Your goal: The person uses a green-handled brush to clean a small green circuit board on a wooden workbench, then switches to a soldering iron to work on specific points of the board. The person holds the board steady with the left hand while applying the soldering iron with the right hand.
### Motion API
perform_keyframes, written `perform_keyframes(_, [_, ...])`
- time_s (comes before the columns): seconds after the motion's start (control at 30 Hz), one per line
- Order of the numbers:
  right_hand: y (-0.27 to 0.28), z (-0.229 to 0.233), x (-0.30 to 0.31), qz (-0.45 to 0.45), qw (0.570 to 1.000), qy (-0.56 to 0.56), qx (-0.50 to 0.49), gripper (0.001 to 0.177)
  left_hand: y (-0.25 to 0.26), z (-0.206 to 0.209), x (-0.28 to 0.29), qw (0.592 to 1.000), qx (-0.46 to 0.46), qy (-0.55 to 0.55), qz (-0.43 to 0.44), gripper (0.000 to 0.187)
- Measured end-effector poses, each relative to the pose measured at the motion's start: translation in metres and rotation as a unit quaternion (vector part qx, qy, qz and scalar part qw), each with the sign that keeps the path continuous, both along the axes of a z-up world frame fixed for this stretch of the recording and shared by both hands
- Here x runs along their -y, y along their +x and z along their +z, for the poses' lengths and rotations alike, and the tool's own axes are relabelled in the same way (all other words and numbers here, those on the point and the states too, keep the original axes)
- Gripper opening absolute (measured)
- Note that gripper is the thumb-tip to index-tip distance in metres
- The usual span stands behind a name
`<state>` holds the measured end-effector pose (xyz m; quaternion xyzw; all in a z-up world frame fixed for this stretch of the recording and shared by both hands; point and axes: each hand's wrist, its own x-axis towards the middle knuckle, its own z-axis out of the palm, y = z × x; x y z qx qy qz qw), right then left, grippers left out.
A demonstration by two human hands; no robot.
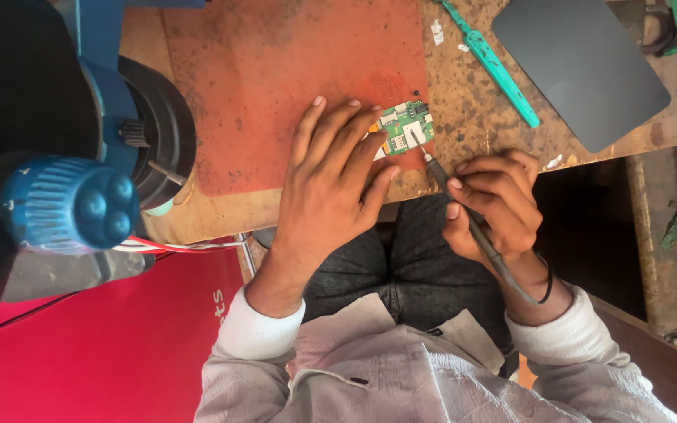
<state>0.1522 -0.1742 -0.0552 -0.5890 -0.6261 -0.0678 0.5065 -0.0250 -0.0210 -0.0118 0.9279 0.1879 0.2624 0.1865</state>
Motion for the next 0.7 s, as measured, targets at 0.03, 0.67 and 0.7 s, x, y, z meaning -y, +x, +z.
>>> perform_keyframes(0.03, [-0.0001, -0.0003, -0.0003, -0.002, 1.0, 0.0, 0.003, 0.012, -0.0001, -0.0006, -0.0001, 1.0, -0.001, 0.002, 0.0, 0.033])
perform_keyframes(0.67, [-0.0024, -0.005, -0.0003, -0.023, 0.999, 0.008, 0.026, 0.012, -0.0007, -0.0031, 0.0009, 1.0, 0.0, -0.002, 0.005, 0.031])
perform_keyframes(0.7, [-0.0022, -0.0048, -0.0003, -0.024, 0.999, 0.008, 0.024, 0.012, -0.0007, -0.0033, 0.0007, 1.0, 0.0, -0.001, 0.004, 0.031])
